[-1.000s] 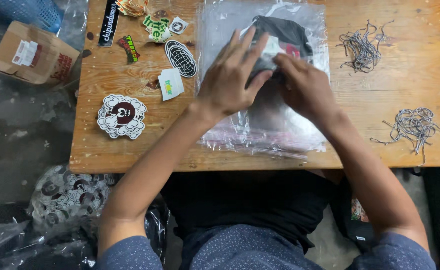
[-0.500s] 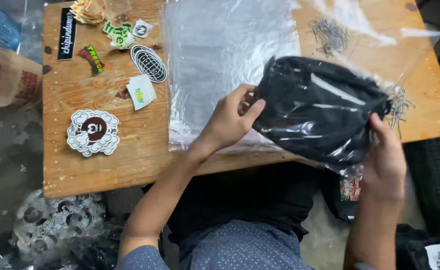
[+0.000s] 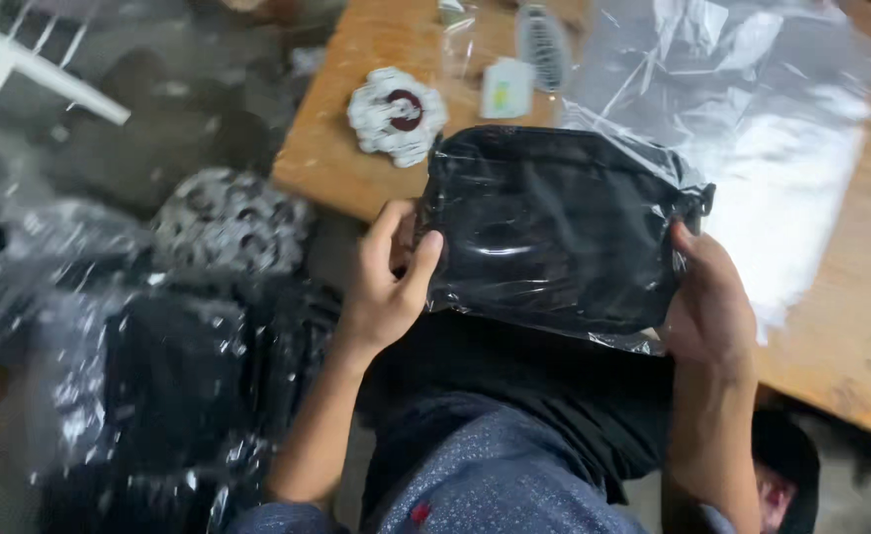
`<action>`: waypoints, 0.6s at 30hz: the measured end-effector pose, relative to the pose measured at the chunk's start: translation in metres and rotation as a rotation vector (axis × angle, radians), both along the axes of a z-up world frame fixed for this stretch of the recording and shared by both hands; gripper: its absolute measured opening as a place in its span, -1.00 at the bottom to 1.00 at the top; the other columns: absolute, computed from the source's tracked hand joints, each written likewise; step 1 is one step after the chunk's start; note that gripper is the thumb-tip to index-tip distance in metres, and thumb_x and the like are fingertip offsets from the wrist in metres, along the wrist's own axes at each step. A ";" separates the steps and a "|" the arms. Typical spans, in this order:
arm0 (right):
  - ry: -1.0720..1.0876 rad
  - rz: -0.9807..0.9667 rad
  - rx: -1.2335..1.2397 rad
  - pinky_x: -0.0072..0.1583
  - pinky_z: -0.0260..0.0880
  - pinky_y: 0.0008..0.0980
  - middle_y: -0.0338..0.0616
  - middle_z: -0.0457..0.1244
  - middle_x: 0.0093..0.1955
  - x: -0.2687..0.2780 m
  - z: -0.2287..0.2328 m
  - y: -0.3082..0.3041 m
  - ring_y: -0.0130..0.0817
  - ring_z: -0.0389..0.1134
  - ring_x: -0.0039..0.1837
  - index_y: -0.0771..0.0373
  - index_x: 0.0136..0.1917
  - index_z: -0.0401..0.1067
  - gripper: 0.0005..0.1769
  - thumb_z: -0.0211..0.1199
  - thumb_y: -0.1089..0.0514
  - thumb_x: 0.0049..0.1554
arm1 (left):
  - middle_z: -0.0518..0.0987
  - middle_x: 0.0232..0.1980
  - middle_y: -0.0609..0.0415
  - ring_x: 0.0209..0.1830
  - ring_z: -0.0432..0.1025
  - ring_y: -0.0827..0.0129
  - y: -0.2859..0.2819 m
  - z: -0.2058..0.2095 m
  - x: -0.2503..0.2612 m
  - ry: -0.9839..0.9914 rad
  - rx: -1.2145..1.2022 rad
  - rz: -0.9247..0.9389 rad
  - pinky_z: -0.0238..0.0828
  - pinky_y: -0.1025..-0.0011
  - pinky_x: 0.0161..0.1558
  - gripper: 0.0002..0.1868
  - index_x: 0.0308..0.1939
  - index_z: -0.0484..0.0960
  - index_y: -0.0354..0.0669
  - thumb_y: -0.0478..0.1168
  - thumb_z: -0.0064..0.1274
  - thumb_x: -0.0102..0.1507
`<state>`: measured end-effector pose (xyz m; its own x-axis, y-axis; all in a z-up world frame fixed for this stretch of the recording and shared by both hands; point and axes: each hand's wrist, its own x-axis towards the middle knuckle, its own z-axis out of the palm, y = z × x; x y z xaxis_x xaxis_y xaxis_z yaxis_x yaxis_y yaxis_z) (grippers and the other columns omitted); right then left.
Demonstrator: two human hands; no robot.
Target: The person unpacks a black drawstring bag from a plastic wrapper, attaches a cartoon character keychain to the bag's strap, and then places the bag back into the plastic wrapper. This process is repeated for multiple bags.
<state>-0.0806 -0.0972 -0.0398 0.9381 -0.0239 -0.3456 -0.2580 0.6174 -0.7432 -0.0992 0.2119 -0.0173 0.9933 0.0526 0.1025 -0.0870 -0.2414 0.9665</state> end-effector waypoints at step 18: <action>-0.530 1.195 -0.760 0.20 0.44 -0.04 0.19 0.37 0.03 0.006 -0.070 0.448 0.04 0.45 0.17 0.41 0.36 0.33 -0.25 0.48 -0.14 0.15 | 0.57 -0.23 -0.25 -0.31 0.58 -0.04 0.188 -0.116 -0.256 0.025 0.215 1.559 0.50 0.22 -0.40 -0.62 0.15 0.45 -0.30 -0.32 0.15 0.28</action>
